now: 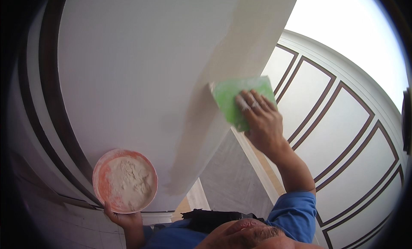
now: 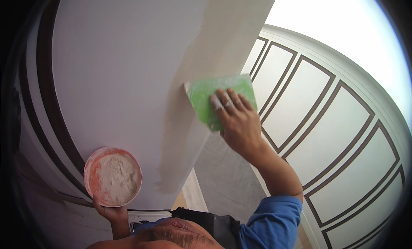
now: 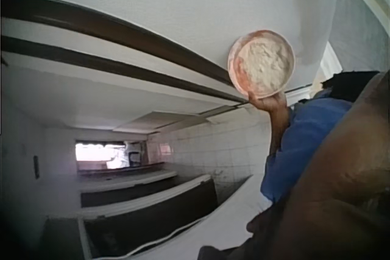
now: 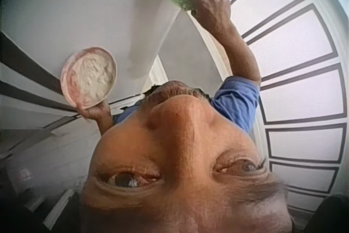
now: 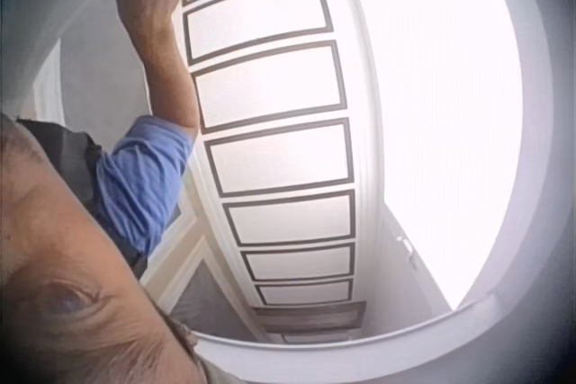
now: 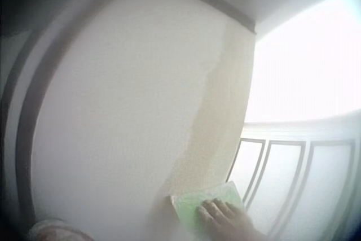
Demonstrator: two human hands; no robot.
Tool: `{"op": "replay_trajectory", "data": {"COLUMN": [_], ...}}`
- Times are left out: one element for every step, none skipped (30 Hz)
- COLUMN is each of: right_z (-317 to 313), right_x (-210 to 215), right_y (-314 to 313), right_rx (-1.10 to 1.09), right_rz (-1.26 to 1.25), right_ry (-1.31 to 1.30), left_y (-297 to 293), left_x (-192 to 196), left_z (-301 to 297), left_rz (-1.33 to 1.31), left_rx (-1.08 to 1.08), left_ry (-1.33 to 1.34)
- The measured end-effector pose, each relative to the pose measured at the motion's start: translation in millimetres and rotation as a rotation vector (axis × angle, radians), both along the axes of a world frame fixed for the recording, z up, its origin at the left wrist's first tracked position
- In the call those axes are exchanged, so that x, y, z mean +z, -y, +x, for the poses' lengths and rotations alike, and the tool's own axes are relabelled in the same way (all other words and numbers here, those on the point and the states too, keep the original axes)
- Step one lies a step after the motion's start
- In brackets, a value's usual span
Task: The person applies a white paste to a ceiling using a green trowel and a container. They repeatedly scoop the paste and spread it across the ceiling surface while standing on a ladder.
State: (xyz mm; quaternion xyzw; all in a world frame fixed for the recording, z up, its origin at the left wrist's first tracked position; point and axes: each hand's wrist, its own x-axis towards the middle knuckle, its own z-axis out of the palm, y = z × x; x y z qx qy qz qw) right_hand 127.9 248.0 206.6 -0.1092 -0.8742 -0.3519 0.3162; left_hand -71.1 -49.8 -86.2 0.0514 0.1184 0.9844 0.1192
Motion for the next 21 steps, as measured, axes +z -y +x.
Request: {"op": "replay_trajectory", "data": {"right_z": [5.2,7.6,13.6,20.4,25.0,30.6,35.0,36.5,36.5,40.2,42.1,42.1,40.9,44.1,43.3,41.8,36.1,30.5,25.0,18.0,12.7], "right_x": [-8.1,-7.3,-3.9,1.1,16.5,35.7,60.5,85.3,115.5,149.5,181.0,209.8,226.7,238.9,247.7,253.4,260.8,266.4,271.3,268.1,263.4], "right_y": [3.8,4.2,5.1,7.2,11.9,12.5,14.2,9.9,4.2,-4.7,-11.4,-18.9,-30.8,-37.8,-49.3,-63.3,-74.0,-85.0,-96.5,-105.6,-114.0], "right_rx": [0.006,0.003,-0.002,-0.008,0.036,0.052,0.111,0.17,0.23,0.292,0.285,0.282,0.192,0.099,0.096,0.094,0.084,0.083,0.083,0.096,0.036], "right_rz": [-0.032,-0.038,-0.043,-0.048,-0.062,-0.001,0.071,0.138,0.217,0.354,0.536,0.679,0.728,0.782,0.799,0.815,0.836,0.858,0.88,0.895,0.887], "right_ry": [0.034,0.055,0.075,0.096,0.006,-0.063,-0.137,-0.229,-0.278,-0.273,-0.278,-0.244,-0.241,-0.244,-0.187,-0.132,-0.058,-0.01,0.037,0.071,0.088], "left_y": [-0.4,-0.3,-0.8,-1.7,-2.5,-2.2,-0.2,0.6,0.6,-2.8,-5.8,-7.9,-8.2,-8.4,-6.6,-4.7,-8.9,-12.7,-16.8,-14.3,-11.5], "left_x": [-1.1,-2.0,-2.8,-3.4,-2.5,-0.3,2.0,0.1,-2.5,-3.0,-0.4,2.1,4.3,4.3,4.1,4.1,5.5,7.0,8.2,6.2,3.6], "left_z": [0.2,0.3,0.9,1.5,3.2,5.9,6.8,6.5,6.0,4.7,4.7,5.5,7.0,7.9,9.6,11.2,11.5,10.9,9.9,10.9,11.9], "left_rz": [0.001,-0.003,-0.006,-0.01,-0.001,0.007,0.008,0.004,0.002,0.003,0.006,0.01,0.008,0.014,0.013,0.011,0.02,0.03,0.039,0.035,0.032], "left_rx": [0.003,0.015,0.025,0.034,0.035,0.033,0.031,0.044,0.052,0.047,0.04,0.035,0.039,0.05,0.068,0.087,0.075,0.064,0.054,0.061,0.069], "left_ry": [0.0,0.008,0.016,0.025,0.027,0.031,0.033,0.032,0.031,0.031,0.034,0.037,0.04,0.036,0.038,0.04,0.036,0.031,0.026,0.023,0.02]}}
